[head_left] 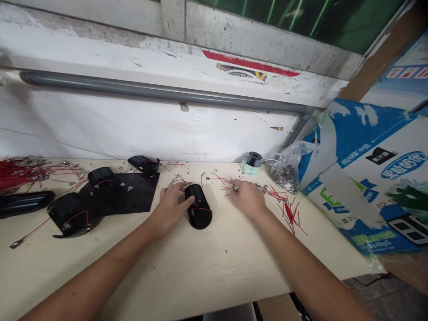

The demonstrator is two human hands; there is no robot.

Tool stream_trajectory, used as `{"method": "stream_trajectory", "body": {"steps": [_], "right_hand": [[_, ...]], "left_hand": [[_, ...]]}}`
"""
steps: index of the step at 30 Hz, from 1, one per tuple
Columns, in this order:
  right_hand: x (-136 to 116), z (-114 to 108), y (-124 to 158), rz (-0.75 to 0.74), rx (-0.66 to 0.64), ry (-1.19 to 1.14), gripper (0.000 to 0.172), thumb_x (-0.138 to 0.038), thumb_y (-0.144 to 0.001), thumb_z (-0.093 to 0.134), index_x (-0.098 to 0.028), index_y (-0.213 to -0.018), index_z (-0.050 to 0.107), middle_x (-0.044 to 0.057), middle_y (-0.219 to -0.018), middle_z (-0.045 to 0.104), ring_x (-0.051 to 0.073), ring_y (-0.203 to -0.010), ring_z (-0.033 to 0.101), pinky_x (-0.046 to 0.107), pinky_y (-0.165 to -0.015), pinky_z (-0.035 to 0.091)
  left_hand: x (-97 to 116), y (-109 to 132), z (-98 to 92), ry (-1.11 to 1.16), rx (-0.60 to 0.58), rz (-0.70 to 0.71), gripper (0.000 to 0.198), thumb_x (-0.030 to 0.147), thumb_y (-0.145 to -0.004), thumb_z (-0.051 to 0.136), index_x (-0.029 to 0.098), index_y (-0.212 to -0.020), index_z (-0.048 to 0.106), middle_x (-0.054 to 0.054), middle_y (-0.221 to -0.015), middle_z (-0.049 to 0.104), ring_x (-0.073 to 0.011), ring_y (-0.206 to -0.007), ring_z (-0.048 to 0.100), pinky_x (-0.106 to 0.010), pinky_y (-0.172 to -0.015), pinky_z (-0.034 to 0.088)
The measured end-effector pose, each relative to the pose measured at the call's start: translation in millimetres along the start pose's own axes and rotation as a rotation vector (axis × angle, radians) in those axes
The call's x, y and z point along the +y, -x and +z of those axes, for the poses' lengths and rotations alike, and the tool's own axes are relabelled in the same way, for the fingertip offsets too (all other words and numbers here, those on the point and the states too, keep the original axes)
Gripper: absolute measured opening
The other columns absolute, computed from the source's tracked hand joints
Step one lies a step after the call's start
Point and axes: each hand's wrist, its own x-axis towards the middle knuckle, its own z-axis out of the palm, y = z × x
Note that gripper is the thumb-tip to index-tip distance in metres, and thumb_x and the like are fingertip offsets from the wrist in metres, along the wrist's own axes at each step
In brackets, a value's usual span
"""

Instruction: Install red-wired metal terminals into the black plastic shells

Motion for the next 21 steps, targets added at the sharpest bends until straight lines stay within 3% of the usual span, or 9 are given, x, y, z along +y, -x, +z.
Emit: {"method": "stream_trajectory", "body": {"steps": [7, 12, 18, 21], "right_hand": [[4.1, 1.8, -4.2, 0.049, -0.063, 0.042, 0.028, -0.028, -0.091, 0.051, -0.028, -0.107, 0.074, 0.008, -0.102, 0.074, 0.029, -0.094, 0.068, 0.034, -0.073, 0.046], [5.1, 3.9, -5.2, 0.046, -0.026, 0.075, 0.032, -0.04, -0.092, 0.052, -0.026, -0.112, 0.072, 0.01, -0.1, 0.074, 0.03, -0.091, 0.068, 0.034, -0.07, 0.044], [4.3, 0.1, -4.4, 0.03, 0.016, 0.064, 0.026, -0.032, -0.094, 0.05, -0.027, -0.097, 0.074, 0.008, -0.094, 0.075, 0.028, -0.084, 0.068, 0.033, -0.064, 0.039], [2.1, -3.7, -2.7, 0.036, 0.118, -0.004, 0.025, -0.032, -0.096, 0.048, -0.025, -0.098, 0.072, 0.007, -0.091, 0.074, 0.026, -0.081, 0.067, 0.031, -0.063, 0.037]], "left_hand": [[-6.8, -4.7, -4.6, -0.111, 0.135, 0.111, 0.04, 0.04, -0.09, 0.054, 0.024, -0.126, 0.054, -0.009, -0.126, 0.057, -0.0295, -0.123, 0.037, -0.044, -0.102, 0.036], [-7.8, -4.5, -1.9, -0.144, 0.145, 0.182, 0.035, 0.036, -0.092, 0.05, 0.023, -0.124, 0.053, -0.009, -0.125, 0.056, -0.0286, -0.122, 0.038, -0.043, -0.102, 0.037], [0.9, 1.4, -7.4, -0.337, 0.08, 0.326, 0.032, 0.039, -0.095, 0.046, 0.019, -0.118, 0.056, -0.012, -0.12, 0.054, -0.0297, -0.114, 0.049, -0.045, -0.101, 0.037], [12.0, 7.9, -13.8, -0.411, -0.08, 0.511, 0.042, 0.046, -0.092, 0.053, 0.021, -0.126, 0.055, -0.013, -0.125, 0.054, -0.0317, -0.116, 0.048, -0.045, -0.101, 0.036]]}}
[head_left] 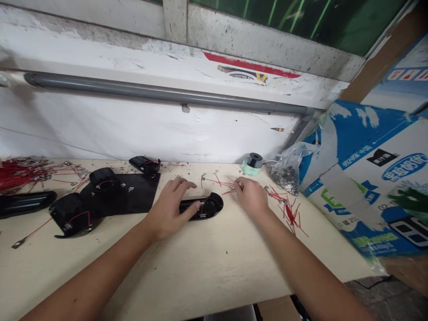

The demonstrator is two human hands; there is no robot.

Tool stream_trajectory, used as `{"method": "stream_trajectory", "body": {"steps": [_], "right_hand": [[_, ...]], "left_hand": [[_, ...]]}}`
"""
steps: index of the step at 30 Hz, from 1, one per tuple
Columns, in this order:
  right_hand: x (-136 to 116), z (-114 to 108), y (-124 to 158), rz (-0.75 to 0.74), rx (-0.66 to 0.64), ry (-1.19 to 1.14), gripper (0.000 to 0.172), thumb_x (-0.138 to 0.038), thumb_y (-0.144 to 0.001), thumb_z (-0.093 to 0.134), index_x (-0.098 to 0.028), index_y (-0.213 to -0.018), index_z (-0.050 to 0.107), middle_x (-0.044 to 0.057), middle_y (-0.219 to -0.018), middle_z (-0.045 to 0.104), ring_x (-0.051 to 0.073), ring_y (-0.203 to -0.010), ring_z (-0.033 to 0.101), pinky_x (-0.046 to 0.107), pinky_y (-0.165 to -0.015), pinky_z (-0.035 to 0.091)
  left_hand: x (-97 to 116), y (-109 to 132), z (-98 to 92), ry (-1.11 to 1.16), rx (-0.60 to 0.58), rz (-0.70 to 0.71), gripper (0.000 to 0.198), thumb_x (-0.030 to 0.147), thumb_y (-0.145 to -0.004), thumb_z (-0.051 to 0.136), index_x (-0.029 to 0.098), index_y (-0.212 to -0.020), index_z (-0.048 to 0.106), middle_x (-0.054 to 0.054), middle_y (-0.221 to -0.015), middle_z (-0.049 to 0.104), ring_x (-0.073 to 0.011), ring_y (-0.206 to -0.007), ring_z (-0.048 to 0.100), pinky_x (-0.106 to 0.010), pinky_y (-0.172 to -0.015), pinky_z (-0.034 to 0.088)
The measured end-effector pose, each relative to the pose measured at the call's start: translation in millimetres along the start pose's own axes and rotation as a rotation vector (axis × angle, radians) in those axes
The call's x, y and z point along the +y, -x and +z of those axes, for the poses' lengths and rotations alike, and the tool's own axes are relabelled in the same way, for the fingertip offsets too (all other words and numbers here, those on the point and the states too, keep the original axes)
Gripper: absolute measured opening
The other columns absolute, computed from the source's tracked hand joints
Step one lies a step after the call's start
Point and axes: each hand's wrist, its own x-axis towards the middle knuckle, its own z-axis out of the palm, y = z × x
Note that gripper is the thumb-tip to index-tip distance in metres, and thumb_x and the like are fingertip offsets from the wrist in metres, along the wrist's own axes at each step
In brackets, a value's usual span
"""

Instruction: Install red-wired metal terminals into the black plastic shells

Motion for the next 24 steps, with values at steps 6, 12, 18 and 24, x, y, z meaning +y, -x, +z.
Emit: {"method": "stream_trajectory", "body": {"steps": [6, 12, 18, 24], "right_hand": [[-2.5, 2.3, 0.8, -0.061, 0.157, -0.487, 0.021, -0.036, -0.094, 0.055, -0.022, -0.096, 0.071, 0.004, -0.088, 0.075, 0.021, -0.072, 0.067, 0.03, -0.066, 0.045], [-16.2, 11.3, 7.7, -0.149, 0.158, -0.87, 0.02, -0.035, -0.091, 0.063, -0.02, -0.097, 0.074, 0.006, -0.099, 0.076, 0.023, -0.094, 0.069, 0.033, -0.084, 0.052], [-36.7, 8.0, 28.8, -0.28, 0.13, -0.858, 0.02, -0.027, -0.095, 0.058, -0.023, -0.108, 0.073, 0.004, -0.107, 0.075, 0.022, -0.1, 0.07, 0.036, -0.09, 0.055], [-48.2, 0.8, 43.1, -0.591, 0.24, -0.75, 0.038, -0.011, -0.094, 0.055, -0.025, -0.128, 0.064, 0.001, -0.123, 0.07, 0.019, -0.107, 0.069, 0.032, -0.093, 0.056]], "left_hand": [[7.5, -0.2, -1.0, -0.141, -0.271, 0.207, 0.032, 0.038, -0.093, 0.056, 0.029, -0.123, 0.065, -0.008, -0.121, 0.064, -0.0316, -0.112, 0.051, -0.05, -0.099, 0.029], [1.5, 1.3, -0.1, -0.07, -0.293, 0.301, 0.053, -0.003, -0.077, 0.047, 0.031, -0.111, 0.07, 0.002, -0.134, 0.064, -0.028, -0.134, 0.045, -0.052, -0.111, 0.016], [-2.5, 2.6, 2.5, 0.081, -0.388, 0.282, 0.071, -0.015, -0.067, 0.031, 0.031, -0.105, 0.07, 0.003, -0.138, 0.061, -0.0217, -0.139, 0.043, -0.056, -0.115, 0.016], [5.0, 1.8, 1.3, 0.342, -0.04, 0.172, 0.041, -0.006, -0.075, 0.035, 0.02, -0.078, 0.066, -0.006, -0.103, 0.068, -0.0199, -0.103, 0.062, -0.037, -0.089, 0.048]]}}
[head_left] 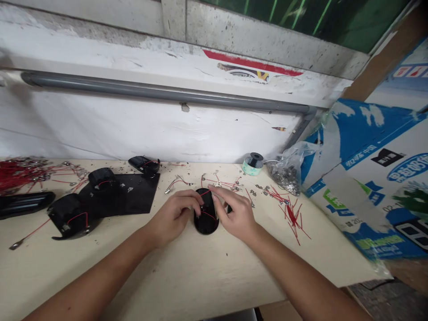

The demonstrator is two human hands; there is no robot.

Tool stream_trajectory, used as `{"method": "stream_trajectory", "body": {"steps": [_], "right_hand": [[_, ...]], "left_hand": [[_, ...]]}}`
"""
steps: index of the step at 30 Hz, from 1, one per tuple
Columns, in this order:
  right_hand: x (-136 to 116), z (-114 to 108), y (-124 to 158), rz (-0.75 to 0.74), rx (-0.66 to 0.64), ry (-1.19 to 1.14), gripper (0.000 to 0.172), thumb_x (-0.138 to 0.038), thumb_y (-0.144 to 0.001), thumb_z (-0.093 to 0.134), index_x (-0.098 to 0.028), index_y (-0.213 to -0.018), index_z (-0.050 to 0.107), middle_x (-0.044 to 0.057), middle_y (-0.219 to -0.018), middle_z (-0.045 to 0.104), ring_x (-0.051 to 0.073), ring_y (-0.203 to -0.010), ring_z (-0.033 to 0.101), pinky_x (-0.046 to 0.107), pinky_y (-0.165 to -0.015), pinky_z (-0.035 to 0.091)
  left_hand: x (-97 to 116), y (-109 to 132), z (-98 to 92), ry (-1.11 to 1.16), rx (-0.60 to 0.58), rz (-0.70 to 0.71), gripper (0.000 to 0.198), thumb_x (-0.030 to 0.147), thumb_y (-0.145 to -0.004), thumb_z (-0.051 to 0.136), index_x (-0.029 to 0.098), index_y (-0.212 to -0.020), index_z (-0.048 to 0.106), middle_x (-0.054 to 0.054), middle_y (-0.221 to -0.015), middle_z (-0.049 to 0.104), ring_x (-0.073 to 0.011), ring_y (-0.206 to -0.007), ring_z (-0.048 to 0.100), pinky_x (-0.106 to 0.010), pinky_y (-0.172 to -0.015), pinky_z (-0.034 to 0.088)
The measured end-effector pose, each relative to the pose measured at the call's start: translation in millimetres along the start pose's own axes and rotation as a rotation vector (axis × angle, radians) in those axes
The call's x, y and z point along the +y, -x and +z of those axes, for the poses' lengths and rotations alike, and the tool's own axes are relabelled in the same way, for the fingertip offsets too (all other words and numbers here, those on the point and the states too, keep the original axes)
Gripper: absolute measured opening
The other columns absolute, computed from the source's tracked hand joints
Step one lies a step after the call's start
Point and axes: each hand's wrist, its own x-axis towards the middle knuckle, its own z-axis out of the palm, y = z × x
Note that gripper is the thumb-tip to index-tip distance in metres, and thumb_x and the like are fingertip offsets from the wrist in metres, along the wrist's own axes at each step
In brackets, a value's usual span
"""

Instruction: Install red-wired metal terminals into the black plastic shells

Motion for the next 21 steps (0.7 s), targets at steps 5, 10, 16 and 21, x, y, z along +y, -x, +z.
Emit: {"method": "stream_trajectory", "body": {"steps": [5, 10, 16, 21], "right_hand": [[-4.4, 3.4, 1.1, -0.107, -0.023, 0.042, 0.05, -0.006, -0.092, 0.054, -0.028, -0.137, 0.056, 0.001, -0.127, 0.068, 0.018, -0.106, 0.069, 0.033, -0.09, 0.057], [-2.7, 4.1, 1.2, -0.151, -0.062, 0.054, 0.049, -0.005, -0.091, 0.054, -0.026, -0.136, 0.057, 0.003, -0.126, 0.068, 0.019, -0.107, 0.068, 0.033, -0.089, 0.057], [-5.0, 2.6, 0.1, -0.146, -0.076, -0.007, 0.048, -0.005, -0.091, 0.051, -0.026, -0.133, 0.059, 0.005, -0.124, 0.068, 0.02, -0.108, 0.067, 0.034, -0.09, 0.056], [-4.5, 0.7, -1.7, 0.185, 0.027, -0.224, 0.026, -0.022, -0.093, 0.056, -0.023, -0.118, 0.065, 0.004, -0.088, 0.063, 0.02, -0.081, 0.062, 0.036, -0.079, 0.053]], "left_hand": [[10.3, -0.9, 8.4, -0.067, 0.368, 0.024, 0.009, 0.012, -0.086, 0.049, 0.018, -0.085, 0.057, -0.004, -0.085, 0.059, -0.019, -0.082, 0.057, -0.034, -0.076, 0.047], [6.2, 1.3, 22.8, -0.184, 0.339, -0.016, 0.027, 0.022, -0.093, 0.057, 0.02, -0.12, 0.059, -0.005, -0.099, 0.07, -0.0185, -0.089, 0.064, -0.034, -0.083, 0.049], [-4.6, -0.1, 23.4, -0.329, 0.375, 0.073, 0.026, 0.019, -0.096, 0.055, 0.018, -0.119, 0.065, -0.004, -0.087, 0.074, -0.0187, -0.077, 0.067, -0.033, -0.075, 0.05], [-6.7, -4.1, 19.1, -0.349, 0.379, 0.104, 0.013, 0.015, -0.092, 0.058, 0.016, -0.098, 0.07, -0.006, -0.085, 0.073, -0.0206, -0.08, 0.066, -0.036, -0.076, 0.051]]}}
